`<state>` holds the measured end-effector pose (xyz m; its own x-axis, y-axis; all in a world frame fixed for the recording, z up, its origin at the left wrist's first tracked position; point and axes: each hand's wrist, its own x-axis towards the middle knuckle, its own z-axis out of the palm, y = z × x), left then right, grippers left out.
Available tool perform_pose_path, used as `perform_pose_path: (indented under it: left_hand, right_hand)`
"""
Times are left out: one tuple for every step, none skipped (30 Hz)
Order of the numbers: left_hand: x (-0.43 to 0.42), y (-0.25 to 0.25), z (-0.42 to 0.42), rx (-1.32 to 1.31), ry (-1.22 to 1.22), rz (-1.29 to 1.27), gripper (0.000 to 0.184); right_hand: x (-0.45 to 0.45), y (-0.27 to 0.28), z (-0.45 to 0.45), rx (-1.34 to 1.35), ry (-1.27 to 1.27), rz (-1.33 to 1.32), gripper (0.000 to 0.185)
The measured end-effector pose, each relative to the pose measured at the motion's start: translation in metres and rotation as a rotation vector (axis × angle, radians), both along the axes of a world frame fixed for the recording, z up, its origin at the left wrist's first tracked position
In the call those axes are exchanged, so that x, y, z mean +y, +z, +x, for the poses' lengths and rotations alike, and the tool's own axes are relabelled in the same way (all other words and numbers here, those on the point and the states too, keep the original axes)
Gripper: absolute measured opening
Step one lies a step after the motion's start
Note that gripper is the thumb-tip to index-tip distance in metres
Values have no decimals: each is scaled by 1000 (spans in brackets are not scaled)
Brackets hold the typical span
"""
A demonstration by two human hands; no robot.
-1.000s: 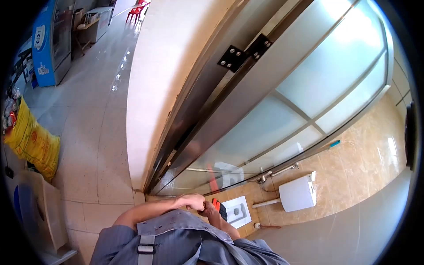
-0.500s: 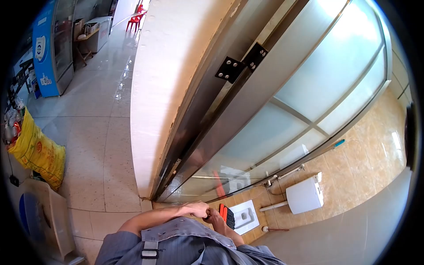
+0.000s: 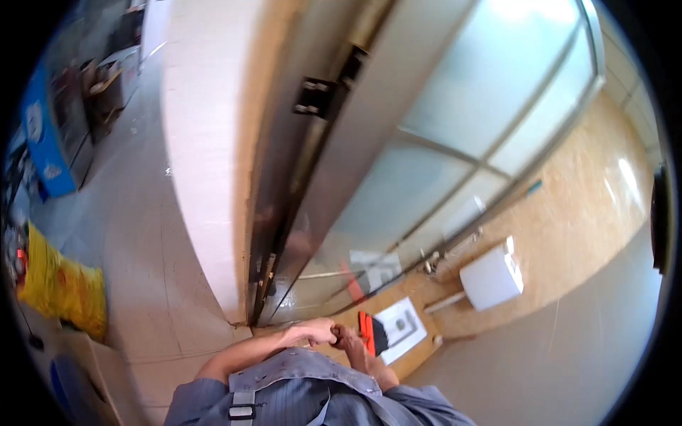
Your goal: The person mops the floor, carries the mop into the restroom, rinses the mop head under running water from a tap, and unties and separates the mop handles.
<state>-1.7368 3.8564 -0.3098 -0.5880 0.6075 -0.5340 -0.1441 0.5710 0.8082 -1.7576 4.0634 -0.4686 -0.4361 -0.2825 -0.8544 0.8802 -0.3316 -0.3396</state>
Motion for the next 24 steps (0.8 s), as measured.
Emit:
perform_pose_path:
  left_hand:
    - [-3, 6, 2, -72, 39, 51, 31]
    - [0, -5, 0, -122, 9, 44, 32]
    - [4, -25, -1, -142, 26, 101, 30]
    - [4, -12, 1, -204, 4, 75, 28]
    - [6, -26, -1, -308, 8, 114, 30]
    - [7, -19, 0, -364, 8, 79, 26]
    - [8, -31, 1, -354, -34, 12, 28]
    - [8, -33, 7, -435, 6, 25, 31]
    - [11, -40, 11, -488, -15, -39, 33]
    - [12, -48, 11, -532, -25, -99, 34]
    - [11, -74, 13, -631, -6, -86, 35]
    - [13, -78, 18, -643, -28, -108, 35]
    - [16, -82, 22, -719, 81, -134, 33]
    - [18, -87, 24, -789, 194, -160, 31]
    - [19, -99, 21, -867, 202, -213, 30]
    - [16, -110, 20, -871, 189, -232, 30]
    - [13, -117, 19, -835, 157, -239, 28]
    - [15, -122, 18, -800, 125, -242, 26]
    - [16, -115, 19, -753, 142, -246, 16]
    - [15, -109, 18, -758, 135, -258, 16]
    - [12, -109, 16, -712, 61, -286, 14]
    - [13, -106, 15, -665, -13, -316, 14]
    - [14, -93, 20, -582, -30, -248, 18]
    - [17, -82, 26, -506, -45, -187, 24]
  right_hand:
    - [1, -2, 1, 28, 18, 16, 14]
    - [-1, -4, 7, 30, -10, 43, 14]
    - [-1, -28, 4, -47, -85, 191, 13]
    - [3, -62, 5, -10, -142, 153, 11]
    - [8, -86, 12, 24, -207, 123, 10]
    - [-15, -43, 24, 47, -310, 363, 10]
    - [-21, -33, 30, 60, -315, 387, 11]
    - [-27, -28, 41, 73, -312, 410, 12]
    - [-37, -7, 48, 38, -334, 486, 19]
    - [-46, 2, 53, 8, -341, 563, 27]
    - [-46, -33, 57, 17, -304, 624, 30]
    - [-45, -72, 61, 29, -258, 684, 33]
    - [-52, -63, 69, 91, -263, 758, 36]
    - [-58, 1, 68, -32, -447, 539, 37]
    - [-58, -25, 72, -5, -408, 581, 37]
    - [-61, -33, 72, 24, -370, 623, 37]
    - [-65, -38, 74, 22, -468, 457, 31]
    - [-66, -71, 74, -46, -466, 323, 25]
    - [-63, -65, 72, -96, -518, 253, 24]
    - [-58, -58, 68, -142, -569, 182, 23]
    - [-54, -70, 65, -142, -619, 169, 25]
    - [-42, -83, 62, -150, -628, 161, 25]
    - [-28, -95, 60, -181, -667, 63, 29]
    - [-12, -105, 57, -220, -703, -40, 32]
